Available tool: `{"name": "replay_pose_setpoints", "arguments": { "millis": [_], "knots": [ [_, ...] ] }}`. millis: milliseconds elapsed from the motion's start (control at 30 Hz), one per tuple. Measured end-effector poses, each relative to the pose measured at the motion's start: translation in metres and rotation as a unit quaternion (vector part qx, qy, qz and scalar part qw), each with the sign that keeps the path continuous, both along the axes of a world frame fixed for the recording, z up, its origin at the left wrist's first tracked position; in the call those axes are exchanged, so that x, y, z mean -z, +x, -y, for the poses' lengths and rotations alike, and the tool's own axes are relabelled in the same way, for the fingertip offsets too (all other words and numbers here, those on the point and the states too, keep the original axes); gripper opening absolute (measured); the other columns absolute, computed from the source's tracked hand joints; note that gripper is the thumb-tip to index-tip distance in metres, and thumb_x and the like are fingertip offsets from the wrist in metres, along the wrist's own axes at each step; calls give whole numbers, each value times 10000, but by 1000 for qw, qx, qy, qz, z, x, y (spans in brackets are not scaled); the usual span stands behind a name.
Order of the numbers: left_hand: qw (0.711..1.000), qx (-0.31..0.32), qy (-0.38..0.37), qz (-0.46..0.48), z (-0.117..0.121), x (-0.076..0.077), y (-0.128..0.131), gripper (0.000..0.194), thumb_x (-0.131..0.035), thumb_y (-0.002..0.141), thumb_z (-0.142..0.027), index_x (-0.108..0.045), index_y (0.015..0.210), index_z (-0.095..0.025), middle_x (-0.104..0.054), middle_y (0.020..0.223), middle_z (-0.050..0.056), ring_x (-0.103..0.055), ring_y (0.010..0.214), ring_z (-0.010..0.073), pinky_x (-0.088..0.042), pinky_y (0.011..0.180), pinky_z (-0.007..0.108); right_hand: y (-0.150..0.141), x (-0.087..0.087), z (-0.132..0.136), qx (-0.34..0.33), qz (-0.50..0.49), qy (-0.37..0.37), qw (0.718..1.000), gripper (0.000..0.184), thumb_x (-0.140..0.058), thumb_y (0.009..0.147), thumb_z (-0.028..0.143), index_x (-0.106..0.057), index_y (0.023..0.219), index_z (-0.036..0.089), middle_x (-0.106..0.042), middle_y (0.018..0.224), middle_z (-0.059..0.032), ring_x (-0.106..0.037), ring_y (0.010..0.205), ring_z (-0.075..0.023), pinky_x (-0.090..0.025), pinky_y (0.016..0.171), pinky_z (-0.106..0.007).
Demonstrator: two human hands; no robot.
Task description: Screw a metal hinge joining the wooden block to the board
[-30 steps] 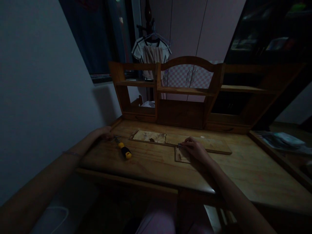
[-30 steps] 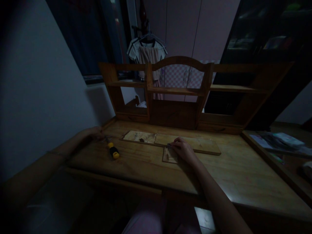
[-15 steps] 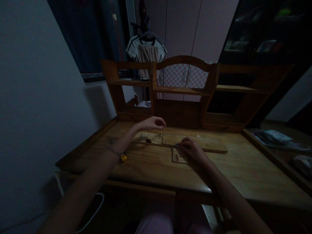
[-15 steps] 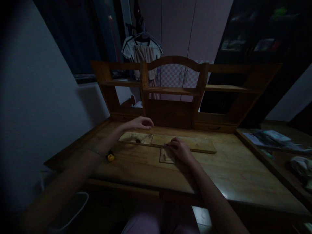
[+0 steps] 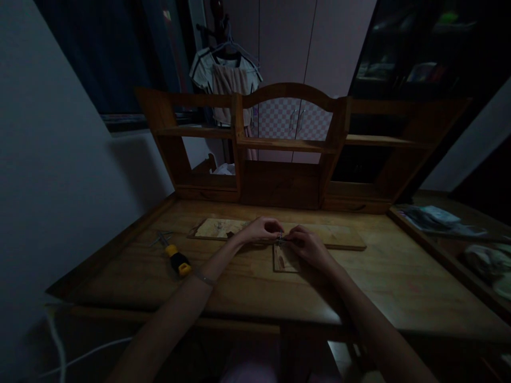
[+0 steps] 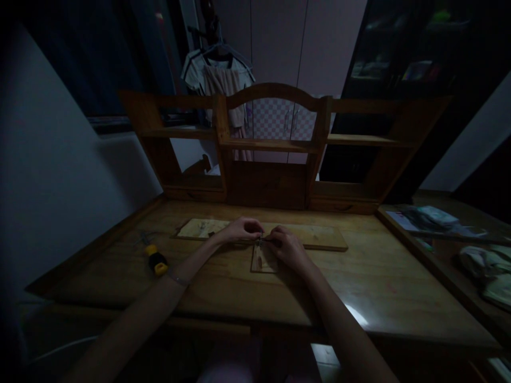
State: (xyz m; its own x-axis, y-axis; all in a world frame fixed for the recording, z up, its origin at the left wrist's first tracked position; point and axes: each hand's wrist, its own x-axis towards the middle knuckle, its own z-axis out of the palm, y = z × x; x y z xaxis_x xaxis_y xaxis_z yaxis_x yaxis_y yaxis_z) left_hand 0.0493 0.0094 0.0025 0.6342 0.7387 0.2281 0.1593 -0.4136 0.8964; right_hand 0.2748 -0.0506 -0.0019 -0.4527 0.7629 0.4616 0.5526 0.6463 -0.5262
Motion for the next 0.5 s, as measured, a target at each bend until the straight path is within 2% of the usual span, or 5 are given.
{"name": "replay_pose_setpoints", "arguments": {
  "millis": [333,400,500],
  "knots": [
    [998,-9,51,-22,2,5,0,252,-660,764,-245,-729,958,-99,-717,862,64,-630,762,142,-476,710,228,-4,-1,4,4,-8,-5,1000,175,-610,878,311,-719,982,221,-625,983,-59,-620,881,-168,-482,767,-275],
    [997,-12,66,-27,3,3,0,241,-659,762,-213,-736,962,-103,-720,873,60,-631,775,141,-471,716,219,-5,-12,12,38,-14,14,999,185,-589,893,330,-710,977,217,-627,960,-57,-620,834,-165,-475,737,-273],
    [998,-1,52,-26,6,-2,2,211,-679,752,-161,-733,947,-99,-719,869,45,-636,796,138,-474,739,202,-16,-44,28,143,-71,113,981,219,-519,934,316,-667,1049,202,-609,848,-43,-595,734,-158,-453,712,-287]
  ]
}}
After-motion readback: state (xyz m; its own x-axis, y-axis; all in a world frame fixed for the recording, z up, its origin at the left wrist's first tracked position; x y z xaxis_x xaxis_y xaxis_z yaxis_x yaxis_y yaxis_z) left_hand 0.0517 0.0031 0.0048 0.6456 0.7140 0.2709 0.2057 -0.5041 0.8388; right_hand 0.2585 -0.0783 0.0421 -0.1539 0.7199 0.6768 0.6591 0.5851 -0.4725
